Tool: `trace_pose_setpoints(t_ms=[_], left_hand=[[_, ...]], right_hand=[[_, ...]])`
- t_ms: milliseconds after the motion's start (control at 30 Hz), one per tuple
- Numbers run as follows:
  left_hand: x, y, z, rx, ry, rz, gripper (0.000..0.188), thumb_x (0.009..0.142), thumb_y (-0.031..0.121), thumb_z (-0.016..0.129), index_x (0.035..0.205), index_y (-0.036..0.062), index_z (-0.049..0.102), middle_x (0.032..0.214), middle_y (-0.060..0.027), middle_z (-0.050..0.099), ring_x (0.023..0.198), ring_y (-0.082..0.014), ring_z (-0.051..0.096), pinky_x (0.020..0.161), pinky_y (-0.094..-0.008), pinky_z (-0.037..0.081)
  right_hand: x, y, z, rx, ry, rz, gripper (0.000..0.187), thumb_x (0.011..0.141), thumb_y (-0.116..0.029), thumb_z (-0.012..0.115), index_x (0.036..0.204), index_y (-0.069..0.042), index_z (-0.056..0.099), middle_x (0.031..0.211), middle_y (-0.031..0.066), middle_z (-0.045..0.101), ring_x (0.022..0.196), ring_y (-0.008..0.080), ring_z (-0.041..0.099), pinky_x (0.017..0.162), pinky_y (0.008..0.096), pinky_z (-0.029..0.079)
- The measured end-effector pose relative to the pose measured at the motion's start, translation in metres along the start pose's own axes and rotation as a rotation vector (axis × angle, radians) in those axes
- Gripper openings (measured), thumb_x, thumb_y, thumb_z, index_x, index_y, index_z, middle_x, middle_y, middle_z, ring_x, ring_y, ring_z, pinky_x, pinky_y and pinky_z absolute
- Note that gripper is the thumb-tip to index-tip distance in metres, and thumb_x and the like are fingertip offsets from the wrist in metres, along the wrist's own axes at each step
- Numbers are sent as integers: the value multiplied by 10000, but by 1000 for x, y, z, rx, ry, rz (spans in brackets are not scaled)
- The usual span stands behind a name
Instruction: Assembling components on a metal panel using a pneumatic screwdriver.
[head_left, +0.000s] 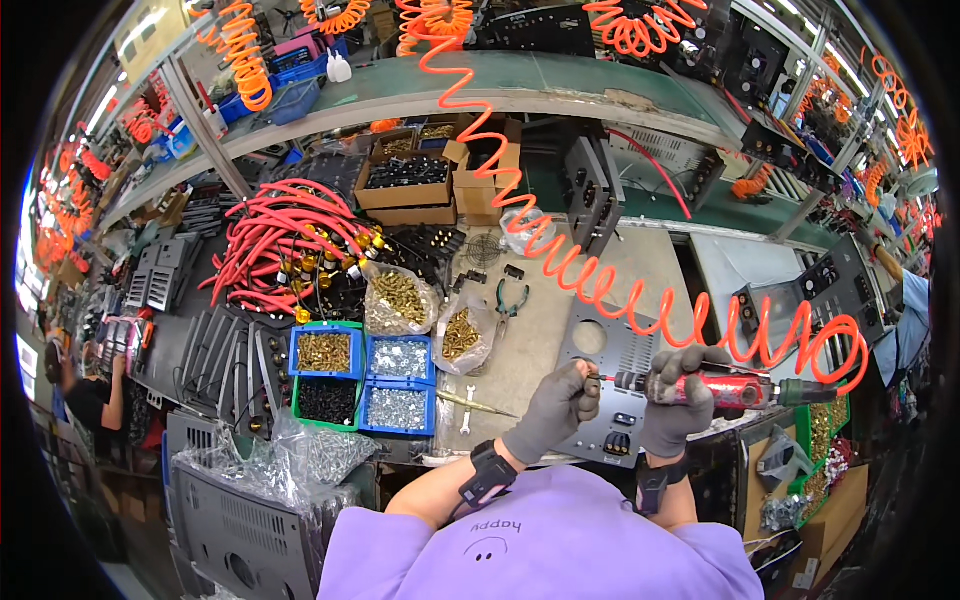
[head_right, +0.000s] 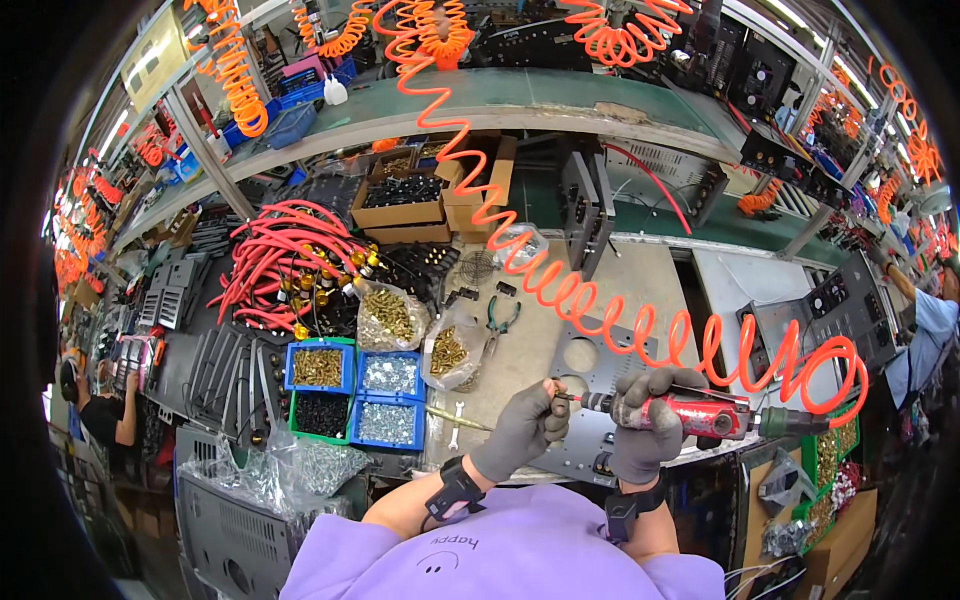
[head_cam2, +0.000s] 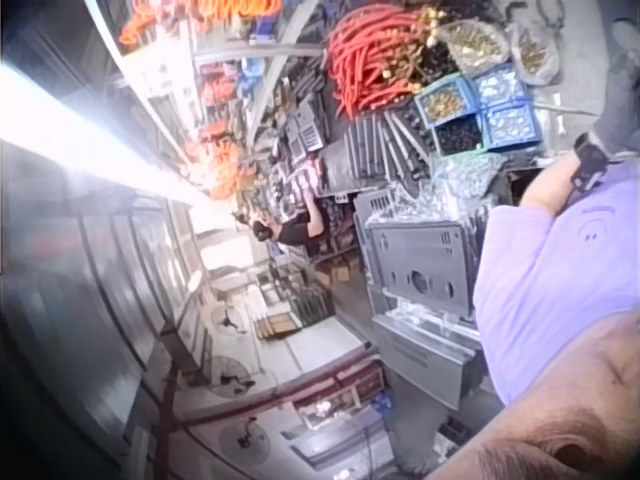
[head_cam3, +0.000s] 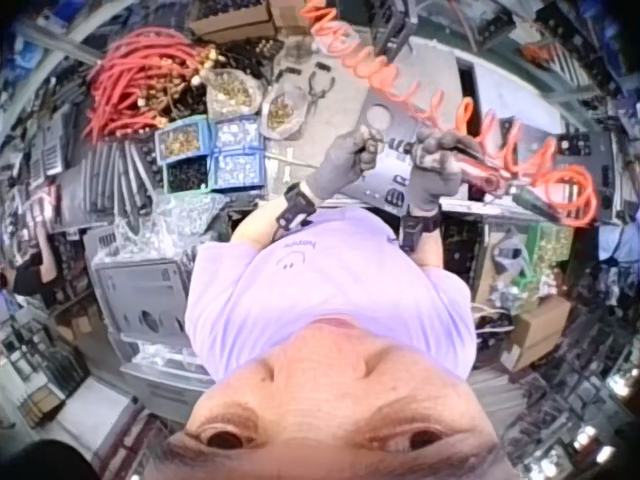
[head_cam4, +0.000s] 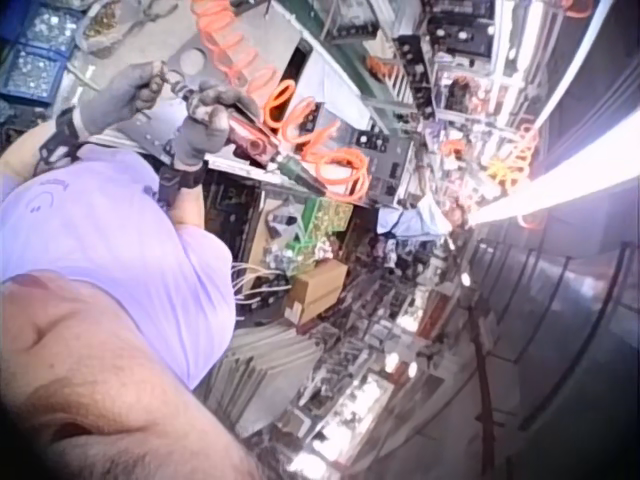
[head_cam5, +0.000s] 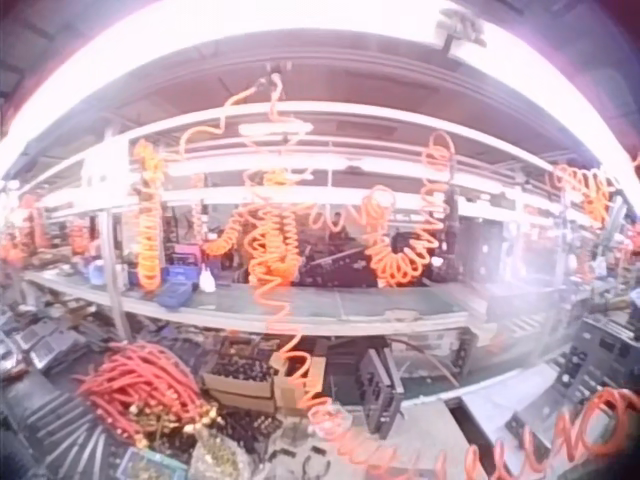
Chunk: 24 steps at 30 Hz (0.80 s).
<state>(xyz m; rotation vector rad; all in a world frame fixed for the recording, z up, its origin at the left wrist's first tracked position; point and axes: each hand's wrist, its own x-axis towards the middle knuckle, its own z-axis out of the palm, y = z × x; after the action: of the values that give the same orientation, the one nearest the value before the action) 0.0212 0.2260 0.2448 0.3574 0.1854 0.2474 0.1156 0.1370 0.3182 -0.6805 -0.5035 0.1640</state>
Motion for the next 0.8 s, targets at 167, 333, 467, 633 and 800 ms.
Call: trace_pose_setpoints(t_ms=[167, 333, 467, 633, 800], left_hand=[[3, -7, -5, -108, 5, -5, 199, 918, 277, 431, 929, 81, 467, 694, -4, 468, 509, -87, 342, 469, -223, 297], [6, -11, -8, -229, 34, -19, 191, 926, 260, 403, 931, 80, 465, 715, -4, 469, 529, -85, 337, 478, -222, 295], [10, -14, -21, -300, -25, -5, 188, 929, 258, 395, 932, 80, 457, 732, -8, 464, 532, -90, 333, 474, -219, 290], [7, -9, -1, -167, 75, 120, 212, 938, 246, 370, 928, 53, 458, 743, -25, 472, 548, -101, 366, 488, -237, 329], [7, -10, 15, 85, 242, 389, 218, 947, 233, 358, 981, 28, 422, 706, -53, 468, 529, -128, 422, 485, -278, 400]], right_hand=[[-3, 0, 4, 11, 30, 31, 298, 661, -127, 561, 934, -89, 448, 763, 29, 474, 528, 138, 459, 507, 297, 408], [-2, 2, 3, -18, 55, 37, 282, 681, -126, 540, 945, -86, 449, 761, 27, 464, 546, 134, 458, 516, 304, 417], [-4, 7, -5, 11, 43, 63, 284, 685, -122, 535, 955, -93, 452, 768, 25, 465, 570, 136, 465, 578, 350, 433], [-7, 11, -5, -22, 65, 72, 300, 713, -110, 551, 1003, -104, 475, 847, 31, 508, 679, 155, 500, 746, 362, 455], [-12, 15, -11, 34, 76, 90, 306, 727, -108, 560, 1022, -114, 482, 875, 31, 525, 732, 155, 511, 851, 398, 415]])
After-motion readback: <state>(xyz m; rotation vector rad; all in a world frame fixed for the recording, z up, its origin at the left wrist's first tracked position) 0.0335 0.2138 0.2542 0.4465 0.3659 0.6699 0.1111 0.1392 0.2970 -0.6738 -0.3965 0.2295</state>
